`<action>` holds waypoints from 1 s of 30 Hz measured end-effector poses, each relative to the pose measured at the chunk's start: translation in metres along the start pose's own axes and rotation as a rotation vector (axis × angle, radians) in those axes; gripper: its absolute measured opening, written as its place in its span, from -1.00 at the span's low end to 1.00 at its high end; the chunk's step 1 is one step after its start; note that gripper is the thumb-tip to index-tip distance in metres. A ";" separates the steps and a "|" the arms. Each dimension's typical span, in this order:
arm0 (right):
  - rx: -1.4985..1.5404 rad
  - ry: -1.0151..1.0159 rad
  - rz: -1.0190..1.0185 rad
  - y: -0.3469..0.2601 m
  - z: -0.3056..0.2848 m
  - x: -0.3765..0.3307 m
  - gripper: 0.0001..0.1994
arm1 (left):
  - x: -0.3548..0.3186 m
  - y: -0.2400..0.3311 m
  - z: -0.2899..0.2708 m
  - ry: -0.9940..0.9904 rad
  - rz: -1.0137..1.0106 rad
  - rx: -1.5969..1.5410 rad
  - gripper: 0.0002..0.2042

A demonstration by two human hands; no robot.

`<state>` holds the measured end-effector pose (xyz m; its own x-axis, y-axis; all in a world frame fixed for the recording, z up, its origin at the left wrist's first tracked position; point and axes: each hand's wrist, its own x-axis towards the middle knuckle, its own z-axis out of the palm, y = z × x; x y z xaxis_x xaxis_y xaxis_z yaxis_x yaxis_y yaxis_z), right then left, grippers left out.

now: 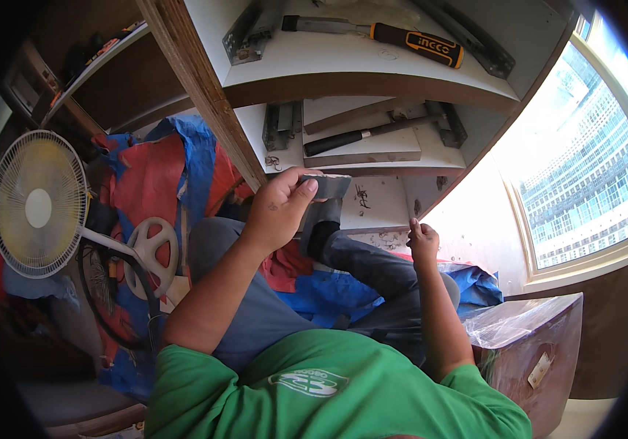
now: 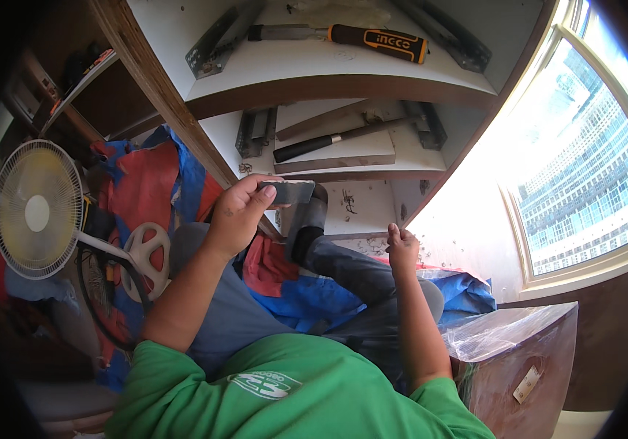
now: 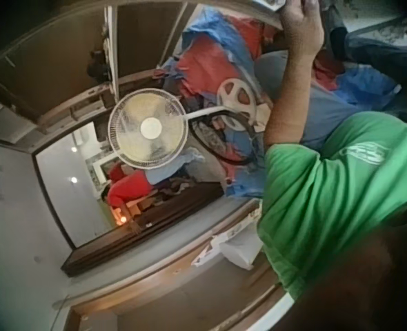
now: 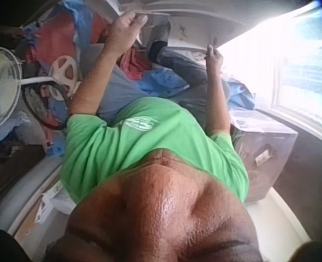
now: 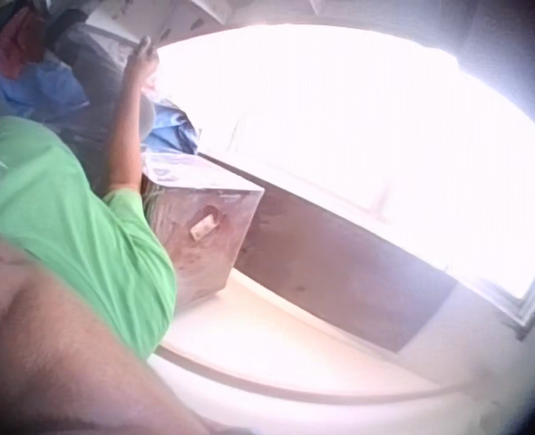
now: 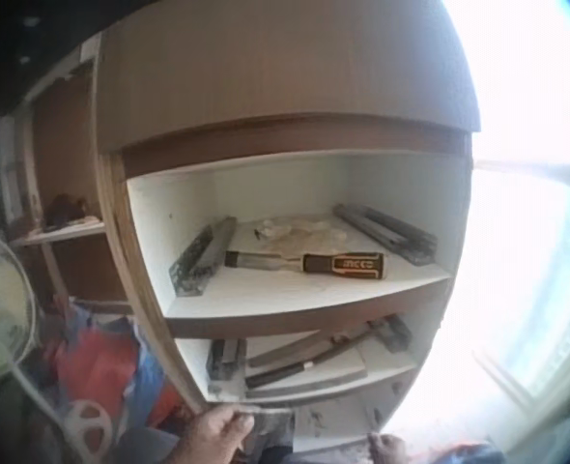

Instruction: The person sits on the floor and uses a utility knife to scrape and trim the edges of a wooden cabinet. They then use a screwdriver to tighten screws on the cabinet's internal frame.

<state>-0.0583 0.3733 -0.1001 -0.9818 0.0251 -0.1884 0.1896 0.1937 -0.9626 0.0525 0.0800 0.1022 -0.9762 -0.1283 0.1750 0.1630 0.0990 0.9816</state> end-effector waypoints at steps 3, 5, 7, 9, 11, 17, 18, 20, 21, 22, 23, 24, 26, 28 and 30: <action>0.070 -0.141 -0.172 -0.055 0.019 -0.032 -0.80 | -0.002 -0.004 -0.013 0.030 0.099 0.350 -0.73; -0.099 -0.257 -0.313 -0.094 0.033 -0.051 -0.79 | 0.000 -0.004 -0.017 0.016 0.178 0.487 -0.72; -0.218 -0.331 -0.549 -0.130 0.049 -0.066 -0.68 | 0.004 -0.003 -0.018 0.007 0.295 0.541 -0.71; -0.327 -0.231 -0.842 -0.158 0.066 -0.077 -0.57 | 0.009 -0.001 -0.016 0.033 0.133 0.341 -0.70; -0.296 -0.205 -0.917 -0.178 0.079 -0.083 -0.47 | 0.016 0.000 -0.018 0.084 -0.009 0.062 -0.71; -0.091 -0.410 -0.908 -0.205 0.098 -0.090 -0.34 | 0.029 -0.008 -0.034 0.157 -0.249 -0.455 -0.77; -0.168 -0.390 -0.964 -0.208 0.099 -0.089 -0.38 | 0.029 -0.010 -0.035 0.139 -0.282 -0.471 -0.77; -0.263 -0.373 -1.073 -0.215 0.104 -0.084 -0.46 | 0.029 -0.012 -0.035 0.091 -0.323 -0.494 -0.78; -0.281 -0.380 -1.127 -0.218 0.107 -0.082 -0.50 | 0.029 -0.012 -0.035 0.064 -0.331 -0.502 -0.79; -0.291 -0.362 -1.146 -0.222 0.109 -0.080 -0.53 | 0.028 -0.011 -0.036 0.043 -0.358 -0.496 -0.80; -0.330 -0.299 -1.225 -0.225 0.112 -0.079 -0.55 | 0.027 -0.010 -0.038 0.033 -0.336 -0.530 -0.80; -0.326 -0.318 -1.277 -0.229 0.115 -0.077 -0.58 | 0.027 -0.008 -0.041 0.029 -0.334 -0.551 -0.80; -0.302 -0.347 -1.366 -0.237 0.120 -0.076 -0.65 | 0.023 -0.004 -0.051 0.010 -0.333 -0.535 -0.80; -0.315 -0.233 -1.284 -0.246 0.127 -0.076 -0.74 | 0.015 0.000 -0.070 -0.035 -0.309 -0.466 -0.77; -0.289 -0.163 -1.297 -0.258 0.134 -0.074 -0.82 | 0.005 0.001 -0.090 0.081 -0.067 -0.214 -0.74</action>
<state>-0.0325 0.1897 0.1360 -0.4326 -0.4462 0.7835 -0.9012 0.1875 -0.3908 0.0605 -0.0093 0.1109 -0.9725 -0.2075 0.1059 0.1333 -0.1229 0.9834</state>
